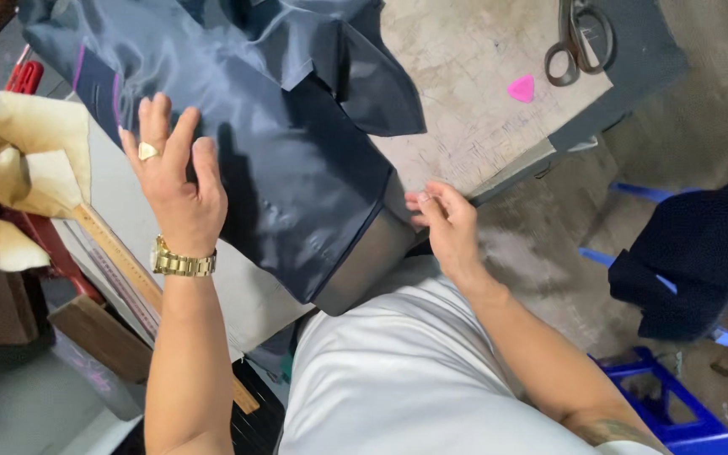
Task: The person marks lines on a piece of dark blue fabric using a ruler and pen, then drapes the fabric over a pressing buck and handles it by hand.
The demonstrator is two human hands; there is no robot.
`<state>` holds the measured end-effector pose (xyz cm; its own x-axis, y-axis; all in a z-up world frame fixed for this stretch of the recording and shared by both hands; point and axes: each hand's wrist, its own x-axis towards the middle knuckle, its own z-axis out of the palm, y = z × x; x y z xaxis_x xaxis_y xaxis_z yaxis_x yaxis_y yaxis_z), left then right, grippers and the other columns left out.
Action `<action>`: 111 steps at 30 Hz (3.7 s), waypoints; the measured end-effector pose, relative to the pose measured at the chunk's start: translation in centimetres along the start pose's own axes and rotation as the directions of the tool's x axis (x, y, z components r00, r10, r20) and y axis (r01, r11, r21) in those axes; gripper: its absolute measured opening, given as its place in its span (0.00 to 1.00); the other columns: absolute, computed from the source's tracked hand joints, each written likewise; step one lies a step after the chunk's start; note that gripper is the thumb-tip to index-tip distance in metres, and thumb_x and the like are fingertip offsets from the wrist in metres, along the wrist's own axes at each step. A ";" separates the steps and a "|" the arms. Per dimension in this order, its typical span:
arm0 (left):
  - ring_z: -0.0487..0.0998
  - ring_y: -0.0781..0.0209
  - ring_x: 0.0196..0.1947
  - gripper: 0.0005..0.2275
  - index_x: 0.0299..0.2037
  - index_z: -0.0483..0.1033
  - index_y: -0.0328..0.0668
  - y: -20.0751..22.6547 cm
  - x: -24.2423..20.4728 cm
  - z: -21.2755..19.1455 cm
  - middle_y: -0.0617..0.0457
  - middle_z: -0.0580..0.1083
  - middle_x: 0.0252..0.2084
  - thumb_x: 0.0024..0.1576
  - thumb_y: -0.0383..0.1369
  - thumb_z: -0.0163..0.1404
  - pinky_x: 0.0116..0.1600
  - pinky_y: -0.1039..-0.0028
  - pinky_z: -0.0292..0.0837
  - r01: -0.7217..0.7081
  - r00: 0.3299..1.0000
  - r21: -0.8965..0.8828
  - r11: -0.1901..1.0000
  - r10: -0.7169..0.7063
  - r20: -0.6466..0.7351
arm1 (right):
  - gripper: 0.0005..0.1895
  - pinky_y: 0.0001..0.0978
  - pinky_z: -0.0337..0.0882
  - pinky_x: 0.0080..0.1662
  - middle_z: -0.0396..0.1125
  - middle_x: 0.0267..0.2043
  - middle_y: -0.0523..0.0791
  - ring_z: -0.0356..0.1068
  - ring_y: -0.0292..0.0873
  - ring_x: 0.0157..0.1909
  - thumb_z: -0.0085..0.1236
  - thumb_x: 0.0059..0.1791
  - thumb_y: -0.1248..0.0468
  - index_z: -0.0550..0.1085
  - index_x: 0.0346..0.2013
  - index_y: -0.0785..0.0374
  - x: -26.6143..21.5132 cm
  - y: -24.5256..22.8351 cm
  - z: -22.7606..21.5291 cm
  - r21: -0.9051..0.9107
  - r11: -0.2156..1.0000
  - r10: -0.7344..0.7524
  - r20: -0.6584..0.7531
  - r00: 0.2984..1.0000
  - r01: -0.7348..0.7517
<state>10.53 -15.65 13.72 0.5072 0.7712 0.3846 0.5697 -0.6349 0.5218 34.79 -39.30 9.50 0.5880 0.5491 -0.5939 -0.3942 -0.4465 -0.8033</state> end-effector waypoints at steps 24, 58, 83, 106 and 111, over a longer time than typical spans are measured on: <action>0.79 0.54 0.50 0.08 0.49 0.80 0.40 6.4 -19.7 4.1 0.49 0.76 0.48 0.62 0.25 0.51 0.47 0.71 0.78 0.499 0.594 -0.425 0.755 -0.655 -0.466 | 0.02 0.48 0.75 0.54 0.76 0.48 0.57 0.75 0.61 0.52 0.62 0.49 0.78 0.77 0.35 0.76 -4.6 -4.3 3.0 -0.056 0.031 -0.727 0.684 0.061 0.998; 0.66 0.43 0.69 0.14 0.61 0.76 0.51 1.7 -16.1 4.9 0.43 0.66 0.68 0.67 0.37 0.49 0.69 0.55 0.59 0.259 0.841 -0.230 0.938 -0.336 -0.424 | 0.09 0.57 0.70 0.61 0.74 0.55 0.55 0.74 0.58 0.58 0.63 0.49 0.65 0.78 0.40 0.69 -5.9 -3.0 9.4 0.192 -0.348 -0.435 0.834 -0.339 0.918; 0.79 0.58 0.39 0.14 0.54 0.71 0.33 6.9 -22.8 5.5 0.47 0.74 0.43 0.64 0.35 0.52 0.34 0.75 0.79 0.571 0.482 -0.745 0.345 -0.875 -0.036 | 0.06 0.55 0.73 0.59 0.76 0.53 0.55 0.76 0.58 0.55 0.66 0.45 0.71 0.78 0.35 0.69 -5.5 -4.4 6.2 0.200 -0.327 -0.403 0.855 -0.328 0.924; 0.53 0.33 0.74 0.20 0.70 0.69 0.48 4.7 -4.3 1.5 0.33 0.51 0.74 0.70 0.41 0.52 0.72 0.34 0.42 0.042 0.996 0.211 0.977 -0.058 0.072 | 0.04 0.68 0.65 0.64 0.70 0.55 0.62 0.66 0.66 0.61 0.51 0.54 0.73 0.72 0.38 0.74 -3.9 -3.3 1.3 0.002 -0.239 -0.489 0.864 -0.122 0.971; 0.52 0.33 0.74 0.20 0.68 0.72 0.48 4.3 -4.0 2.0 0.32 0.52 0.74 0.68 0.43 0.55 0.70 0.29 0.40 0.031 0.995 0.237 0.971 -0.051 0.081 | 0.09 0.68 0.64 0.63 0.69 0.56 0.60 0.66 0.63 0.62 0.59 0.54 0.65 0.73 0.39 0.72 -4.5 -3.5 2.3 0.157 -0.250 -0.443 0.859 -0.257 0.955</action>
<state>12.25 -21.53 12.93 0.5281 0.7966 0.2942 0.7223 -0.6036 0.3377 31.89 -38.53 14.91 -0.5832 0.6636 0.4686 0.5498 0.7471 -0.3737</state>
